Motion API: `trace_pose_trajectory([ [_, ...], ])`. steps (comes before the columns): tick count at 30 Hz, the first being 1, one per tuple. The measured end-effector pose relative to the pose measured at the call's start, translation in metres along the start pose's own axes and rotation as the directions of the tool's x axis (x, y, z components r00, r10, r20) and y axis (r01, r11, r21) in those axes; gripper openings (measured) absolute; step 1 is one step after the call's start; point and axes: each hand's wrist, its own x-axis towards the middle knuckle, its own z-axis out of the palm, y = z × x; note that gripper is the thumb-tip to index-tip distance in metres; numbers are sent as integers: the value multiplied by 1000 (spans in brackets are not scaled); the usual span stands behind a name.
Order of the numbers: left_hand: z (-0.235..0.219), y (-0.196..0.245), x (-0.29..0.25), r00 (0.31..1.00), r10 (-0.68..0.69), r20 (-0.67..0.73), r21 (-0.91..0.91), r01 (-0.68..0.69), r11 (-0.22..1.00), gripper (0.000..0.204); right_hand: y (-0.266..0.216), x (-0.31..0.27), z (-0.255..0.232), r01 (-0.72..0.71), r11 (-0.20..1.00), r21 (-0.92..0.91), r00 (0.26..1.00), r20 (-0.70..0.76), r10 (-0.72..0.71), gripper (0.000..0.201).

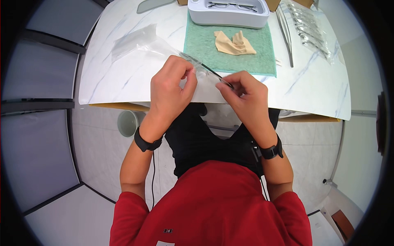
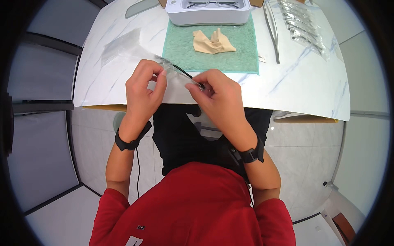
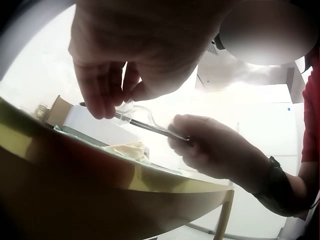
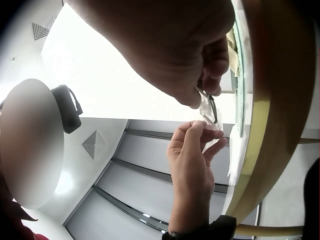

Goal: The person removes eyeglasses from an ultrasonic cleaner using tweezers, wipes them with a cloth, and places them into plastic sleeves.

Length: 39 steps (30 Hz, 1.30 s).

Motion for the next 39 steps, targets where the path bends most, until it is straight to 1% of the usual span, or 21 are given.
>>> trace_pose_trajectory([
  [2, 1, 6, 1, 1000, 24, 11, -7, -24, 1000, 7, 1, 6, 7, -70, 994, 85, 997, 18, 69, 20],
  [6, -1, 2, 4, 997, 74, 11, 32, -75, 997, 9, -3, 10, 10, -125, 978, 168, 990, 85, 112, 19],
  [8, -1, 1, 3, 998, 60, 1, 33, -60, 998, 10, -3, 9, 5, -285, 919, 272, 953, 185, 241, 18],
  [9, -1, 0, 3, 999, 49, -5, 30, -49, 998, 10, -2, 10, 4, -285, 920, 270, 953, 185, 240, 18],
  [12, 0, 10, 3, 999, 28, 32, -34, -27, 999, 11, 2, 12, 1, -271, 929, 252, 950, 223, 216, 17],
  [13, -2, 14, 4, 999, 35, 32, -51, -33, 998, 11, 4, 12, 5, -211, 932, 293, 967, 200, 156, 17],
  [15, -7, 19, 10, 988, 146, 53, -15, -145, 989, 10, 13, 13, 12, -128, 912, 390, 984, 163, 68, 21],
  [16, -9, 21, 10, 988, 135, 82, -12, -134, 991, 9, 16, 16, 13, -59, 921, 386, 991, 133, 8, 23],
  [18, -11, 28, 10, 986, 132, 103, 3, -133, 991, 7, 10, 17, 7, -74, 938, 339, 992, 122, 34, 26],
  [19, -13, 29, 10, 982, 125, 142, -17, -124, 992, 7, 16, 15, 12, -78, 915, 395, 993, 113, 36, 27],
  [21, -8, 30, 12, 976, 141, 167, -53, -134, 990, 8, 10, 17, 5, 0, 945, 327, 997, 74, -25, 26],
  [22, -2, 32, 12, 971, 167, 169, -96, -152, 984, 8, 12, 16, 2, -5, 957, 291, 999, 48, -10, 26],
  [24, -1, 33, 12, 964, 166, 209, -59, -156, 986, 10, 13, 16, 3, 151, 975, 165, 987, 29, -157, 22],
  [25, -1, 35, 13, 963, 164, 214, -52, -157, 986, 10, 14, 14, 4, 150, 973, 174, 987, 27, -157, 22],
  [27, 0, 42, 17, 942, 207, 265, -38, -204, 978, 12, 16, 16, 8, 147, 980, 133, 988, -60, -140, 19],
  [29, 3, 47, 16, 933, 251, 258, -19, -255, 967, 14, 15, 15, 7, 52, 983, 174, 998, -30, -48, 20],
  [32, 9, 52, 18, 920, 310, 238, -34, -311, 950, 19, 14, 18, 9, 33, 965, 259, 997, -78, -13, 12],
  [34, 8, 50, 18, 929, 319, 187, -102, -305, 947, 21, 17, 18, 8, 47, 956, 290, 994, -105, -18, 15],
  [36, 2, 42, 15, 957, 249, 146, -133, -230, 964, 21, 19, 17, 1, -60, 943, 327, 998, -14, 68, 18],
  [38, -2, 26, 5, 971, 216, 105, -145, -200, 969, 22, 25, 17, -6, -137, 863, 486, 990, 41, 135, 18],
  [39, -4, 20, 1, 998, -19, 57, -324, 36, 945, 22, 27, 17, -10, -158, 806, 571, 987, 56, 153, 18],
])
